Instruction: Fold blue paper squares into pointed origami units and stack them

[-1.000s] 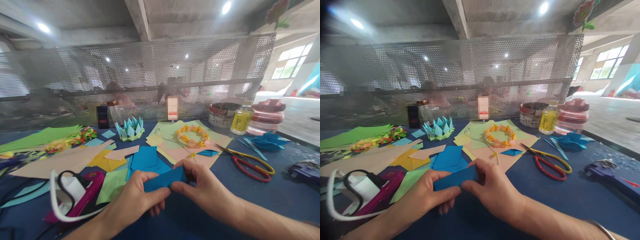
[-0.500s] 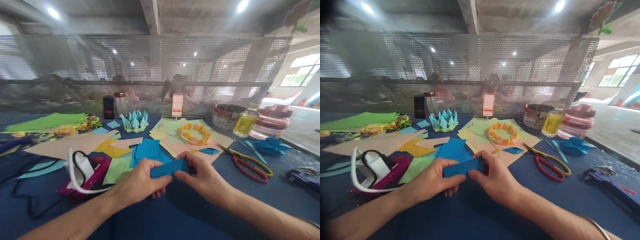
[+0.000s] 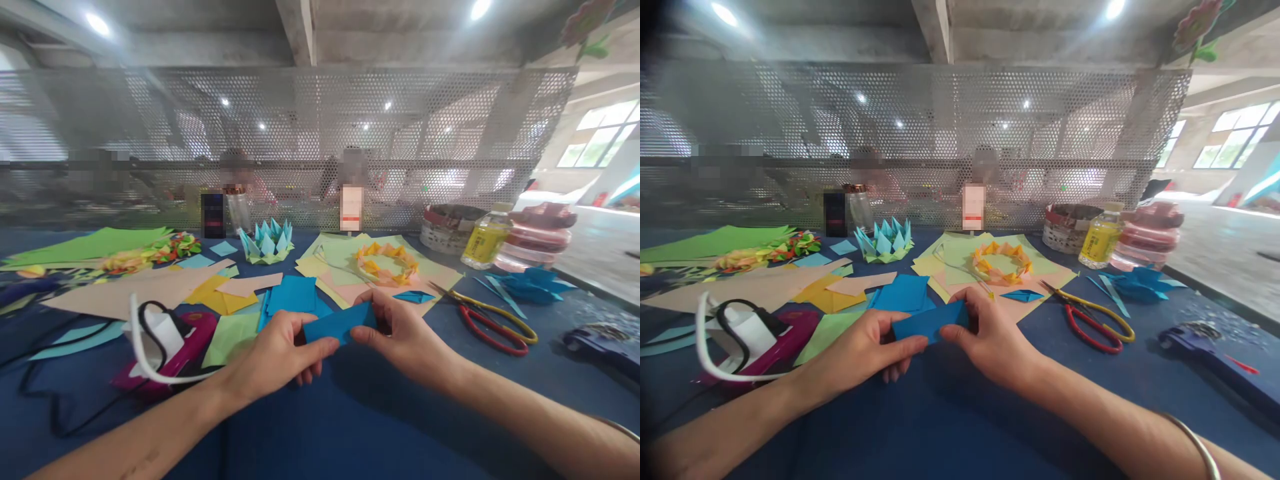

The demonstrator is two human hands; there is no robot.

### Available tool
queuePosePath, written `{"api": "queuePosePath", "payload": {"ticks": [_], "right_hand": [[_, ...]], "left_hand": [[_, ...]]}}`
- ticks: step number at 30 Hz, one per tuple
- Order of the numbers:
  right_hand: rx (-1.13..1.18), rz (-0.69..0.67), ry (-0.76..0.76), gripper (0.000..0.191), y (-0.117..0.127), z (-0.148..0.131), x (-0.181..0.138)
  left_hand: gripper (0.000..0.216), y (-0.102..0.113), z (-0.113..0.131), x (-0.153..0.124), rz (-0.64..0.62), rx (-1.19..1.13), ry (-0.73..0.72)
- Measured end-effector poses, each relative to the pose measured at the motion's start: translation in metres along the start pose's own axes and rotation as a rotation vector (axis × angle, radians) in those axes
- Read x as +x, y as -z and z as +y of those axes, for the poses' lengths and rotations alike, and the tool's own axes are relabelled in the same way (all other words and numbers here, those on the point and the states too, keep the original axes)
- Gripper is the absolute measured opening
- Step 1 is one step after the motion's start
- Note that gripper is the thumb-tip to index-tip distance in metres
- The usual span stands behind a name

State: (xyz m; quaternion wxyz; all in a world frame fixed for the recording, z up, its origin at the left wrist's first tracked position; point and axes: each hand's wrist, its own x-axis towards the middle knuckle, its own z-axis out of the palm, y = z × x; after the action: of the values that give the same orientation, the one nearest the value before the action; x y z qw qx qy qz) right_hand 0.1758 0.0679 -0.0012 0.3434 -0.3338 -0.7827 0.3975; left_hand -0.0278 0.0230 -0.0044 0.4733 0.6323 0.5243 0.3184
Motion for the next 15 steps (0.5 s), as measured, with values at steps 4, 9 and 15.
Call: {"api": "queuePosePath", "payload": {"ticks": [4, 9, 15], "right_hand": [[-0.014, 0.009, -0.005, 0.023, -0.0001, 0.001, 0.0001], [-0.02, -0.001, -0.033, 0.022, 0.0018, -0.0004, -0.0016], [-0.01, -0.018, -0.059, 0.021, 0.0045, 0.0032, -0.0039]], "left_hand": [[0.033, 0.0008, 0.0007, -0.0011, 0.003, -0.004, 0.009], [0.032, 0.0018, 0.0023, -0.0012, -0.002, 0.017, 0.03], [0.036, 0.0007, -0.0018, 0.0009, 0.003, 0.056, 0.079]]}}
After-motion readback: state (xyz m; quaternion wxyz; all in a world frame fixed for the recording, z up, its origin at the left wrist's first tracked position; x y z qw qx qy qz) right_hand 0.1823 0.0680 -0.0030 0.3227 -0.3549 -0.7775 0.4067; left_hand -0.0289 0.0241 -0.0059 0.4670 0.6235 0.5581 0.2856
